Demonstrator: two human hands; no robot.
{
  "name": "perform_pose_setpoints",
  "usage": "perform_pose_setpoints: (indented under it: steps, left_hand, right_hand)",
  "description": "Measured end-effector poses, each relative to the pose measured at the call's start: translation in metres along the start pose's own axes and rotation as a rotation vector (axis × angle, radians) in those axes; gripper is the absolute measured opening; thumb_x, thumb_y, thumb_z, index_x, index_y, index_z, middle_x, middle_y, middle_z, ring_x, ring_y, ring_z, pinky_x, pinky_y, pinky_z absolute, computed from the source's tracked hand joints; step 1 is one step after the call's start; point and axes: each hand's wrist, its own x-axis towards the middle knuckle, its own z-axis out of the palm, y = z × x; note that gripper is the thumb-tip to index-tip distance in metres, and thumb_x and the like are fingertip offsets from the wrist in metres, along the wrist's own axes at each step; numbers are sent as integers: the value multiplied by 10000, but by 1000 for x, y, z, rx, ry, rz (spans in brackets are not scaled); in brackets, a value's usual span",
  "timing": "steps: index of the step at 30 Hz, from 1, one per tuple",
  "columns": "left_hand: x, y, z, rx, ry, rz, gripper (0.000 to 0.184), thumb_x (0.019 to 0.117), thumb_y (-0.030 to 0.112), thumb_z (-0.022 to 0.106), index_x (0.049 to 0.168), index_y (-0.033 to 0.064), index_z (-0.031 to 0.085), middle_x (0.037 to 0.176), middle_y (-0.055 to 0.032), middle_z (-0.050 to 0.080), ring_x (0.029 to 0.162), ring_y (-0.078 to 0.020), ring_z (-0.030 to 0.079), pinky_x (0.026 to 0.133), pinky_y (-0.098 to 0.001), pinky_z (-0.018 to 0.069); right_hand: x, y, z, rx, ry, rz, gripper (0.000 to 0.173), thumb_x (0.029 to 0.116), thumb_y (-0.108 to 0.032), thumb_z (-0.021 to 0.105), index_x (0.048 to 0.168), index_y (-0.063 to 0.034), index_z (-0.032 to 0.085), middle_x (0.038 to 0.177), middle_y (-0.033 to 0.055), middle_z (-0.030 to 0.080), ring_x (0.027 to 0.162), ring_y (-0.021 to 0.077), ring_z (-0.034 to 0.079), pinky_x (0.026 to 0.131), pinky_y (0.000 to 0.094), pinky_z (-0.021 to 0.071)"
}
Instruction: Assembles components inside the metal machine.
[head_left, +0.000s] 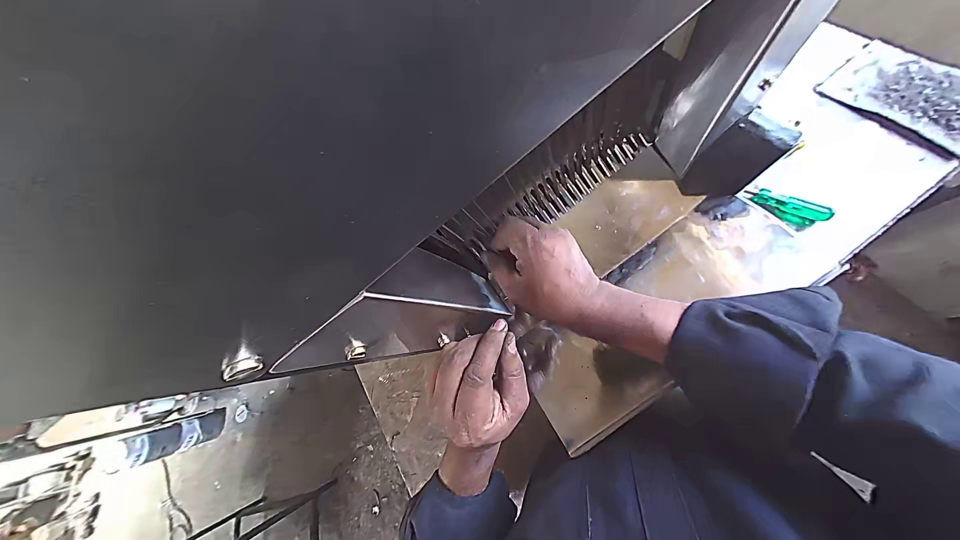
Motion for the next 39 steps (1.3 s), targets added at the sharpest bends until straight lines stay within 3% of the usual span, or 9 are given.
perform_pose_setpoints:
  steps: [2, 6, 11, 16, 19, 23, 28, 33, 39]
  left_hand:
    - [-1, 0, 0, 12, -9, -6, 199, 1000, 162, 613, 991, 3, 733, 832, -98, 675, 807, -133, 652, 802, -228, 532]
    - [0, 0, 0, 19, -14, 1, 207, 1002, 169, 607, 988, 2, 729, 821, -95, 661, 791, -132, 639, 786, -229, 526]
    - [-1, 1, -3, 36, -44, -5, 210, 1006, 172, 601, 994, -1, 720, 835, -94, 664, 811, -125, 646, 803, -219, 529]
    - [0, 1, -1, 51, -38, 7, 209, 998, 161, 609, 974, -9, 727, 818, -103, 666, 804, -131, 651, 803, -222, 532]
    - [1, 1, -1, 72, -29, 11, 207, 994, 163, 613, 974, -2, 736, 816, -95, 670, 799, -134, 653, 796, -227, 536]
    - [0, 2, -2, 88, -27, 19, 214, 993, 164, 619, 966, -12, 739, 812, -101, 669, 804, -136, 655, 804, -223, 535]
    - [-1, 4, -1, 102, -25, 8, 205, 995, 170, 614, 958, 1, 724, 819, -98, 684, 799, -140, 659, 798, -236, 536]
    - [1, 3, 0, 92, -33, 17, 214, 997, 176, 613, 970, 3, 735, 807, -95, 673, 774, -140, 648, 768, -240, 531]
    - [0, 3, -2, 97, -39, 10, 212, 1003, 176, 607, 976, 11, 737, 820, -90, 678, 792, -139, 648, 791, -237, 524]
  right_hand:
    - [1, -3, -2, 40, 30, -5, 120, 926, -178, 663, 886, -67, 685, 836, 83, 677, 756, 225, 689, 646, 417, 565]
    - [-2, 5, -3, 59, -196, 188, 141, 974, -229, 651, 926, -102, 688, 905, 55, 682, 835, 206, 686, 727, 437, 567]
    - [1, -6, -11, 237, -108, 205, 102, 941, -201, 696, 913, -103, 698, 848, 32, 680, 767, 163, 667, 696, 406, 553]
    - [7, -6, -18, 169, -231, 261, 112, 966, -215, 669, 924, -111, 678, 890, 40, 669, 822, 187, 667, 718, 429, 548]
    - [-2, -3, -10, 92, -255, 275, 120, 965, -222, 671, 941, -104, 673, 853, 62, 676, 800, 224, 686, 698, 461, 566]
    - [-7, -8, -13, 138, -252, 308, 92, 962, -208, 676, 940, -121, 655, 814, 43, 661, 747, 198, 668, 646, 429, 548]
    - [-9, -25, -31, 278, 44, 22, 111, 920, -176, 728, 864, -96, 674, 790, 16, 633, 700, 118, 631, 613, 312, 542]
    - [-12, -5, -12, 82, -21, -23, 118, 921, -196, 704, 880, -90, 670, 823, 53, 656, 733, 192, 672, 614, 387, 556]
    - [-18, 1, 1, -4, 64, -150, 88, 913, -155, 673, 880, -74, 676, 800, 66, 664, 691, 200, 676, 571, 371, 555]
